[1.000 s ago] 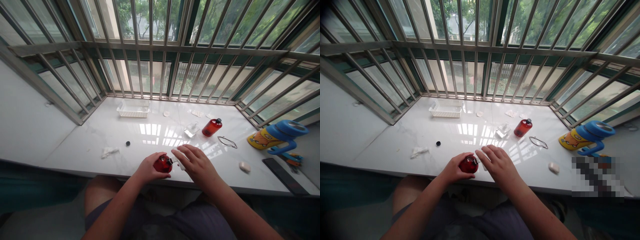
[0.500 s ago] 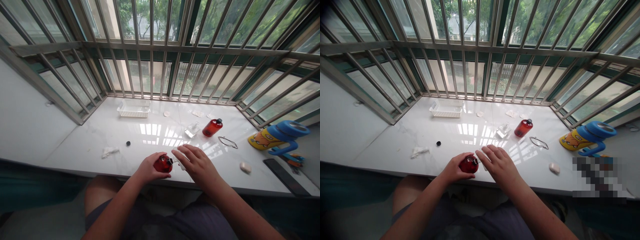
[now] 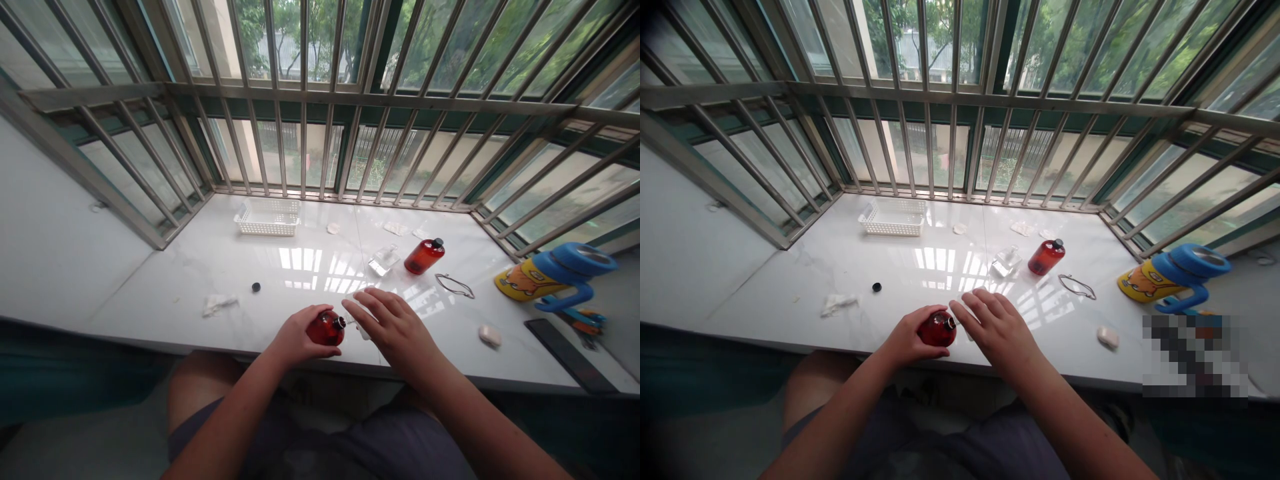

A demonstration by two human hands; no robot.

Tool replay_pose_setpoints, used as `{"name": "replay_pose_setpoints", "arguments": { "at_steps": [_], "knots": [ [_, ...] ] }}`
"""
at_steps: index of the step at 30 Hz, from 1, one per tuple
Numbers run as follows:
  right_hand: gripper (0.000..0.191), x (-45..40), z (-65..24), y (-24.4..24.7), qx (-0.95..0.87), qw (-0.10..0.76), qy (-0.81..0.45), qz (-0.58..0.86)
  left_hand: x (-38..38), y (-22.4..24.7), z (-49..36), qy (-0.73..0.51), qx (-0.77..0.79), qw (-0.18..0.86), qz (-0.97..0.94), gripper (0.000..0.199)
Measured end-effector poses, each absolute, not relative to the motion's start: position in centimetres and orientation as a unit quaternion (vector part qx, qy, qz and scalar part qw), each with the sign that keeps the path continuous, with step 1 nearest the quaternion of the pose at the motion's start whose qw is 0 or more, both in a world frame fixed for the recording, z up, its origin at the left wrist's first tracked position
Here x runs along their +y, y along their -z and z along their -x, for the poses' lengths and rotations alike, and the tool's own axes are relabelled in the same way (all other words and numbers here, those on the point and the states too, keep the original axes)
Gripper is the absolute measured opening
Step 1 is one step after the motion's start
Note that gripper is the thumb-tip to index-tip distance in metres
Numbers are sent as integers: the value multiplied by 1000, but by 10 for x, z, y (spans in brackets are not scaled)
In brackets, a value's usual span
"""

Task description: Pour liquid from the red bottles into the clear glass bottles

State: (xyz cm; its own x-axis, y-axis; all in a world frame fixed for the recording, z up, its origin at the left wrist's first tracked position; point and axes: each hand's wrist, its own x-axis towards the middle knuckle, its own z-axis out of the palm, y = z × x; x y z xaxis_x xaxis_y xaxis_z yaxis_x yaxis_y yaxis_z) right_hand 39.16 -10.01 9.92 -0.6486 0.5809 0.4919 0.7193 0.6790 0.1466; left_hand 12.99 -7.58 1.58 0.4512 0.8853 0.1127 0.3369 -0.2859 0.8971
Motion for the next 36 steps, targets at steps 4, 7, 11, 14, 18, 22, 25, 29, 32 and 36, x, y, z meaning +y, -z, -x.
{"name": "replay_pose_setpoints", "arguments": {
  "at_steps": [4, 7, 11, 14, 18, 22, 25, 29, 32, 36],
  "knots": [
    [49, -100, -391, -101, -894, 202, 170, 362, -76, -16, -129, -320, 416, 432, -733, 91],
    [48, -100, -391, -103, -895, 199, 169, 361, -76, -15, -129, -321, 415, 430, -734, 90],
    [46, -100, -390, -104, -896, 202, 173, 355, -76, -14, -129, -323, 413, 428, -736, 90],
    [45, -100, -390, -106, -898, 199, 176, 351, -76, -14, -129, -324, 412, 429, -736, 90],
    [45, -99, -389, -108, -899, 195, 180, 348, -76, -13, -128, -327, 409, 431, -735, 90],
    [48, -98, -389, -109, -898, 198, 181, 348, -76, -12, -128, -328, 409, 430, -735, 90],
    [49, -98, -388, -111, -900, 197, 188, 342, -76, -12, -127, -328, 408, 431, -735, 90],
    [45, -97, -387, -115, -899, 200, 202, 333, -76, -12, -127, -331, 408, 433, -733, 90],
    [44, -97, -386, -118, -900, 197, 204, 331, -75, -12, -127, -332, 408, 433, -732, 91],
    [44, -97, -386, -119, -901, 194, 205, 328, -75, -12, -127, -333, 404, 433, -733, 90]
  ]
}}
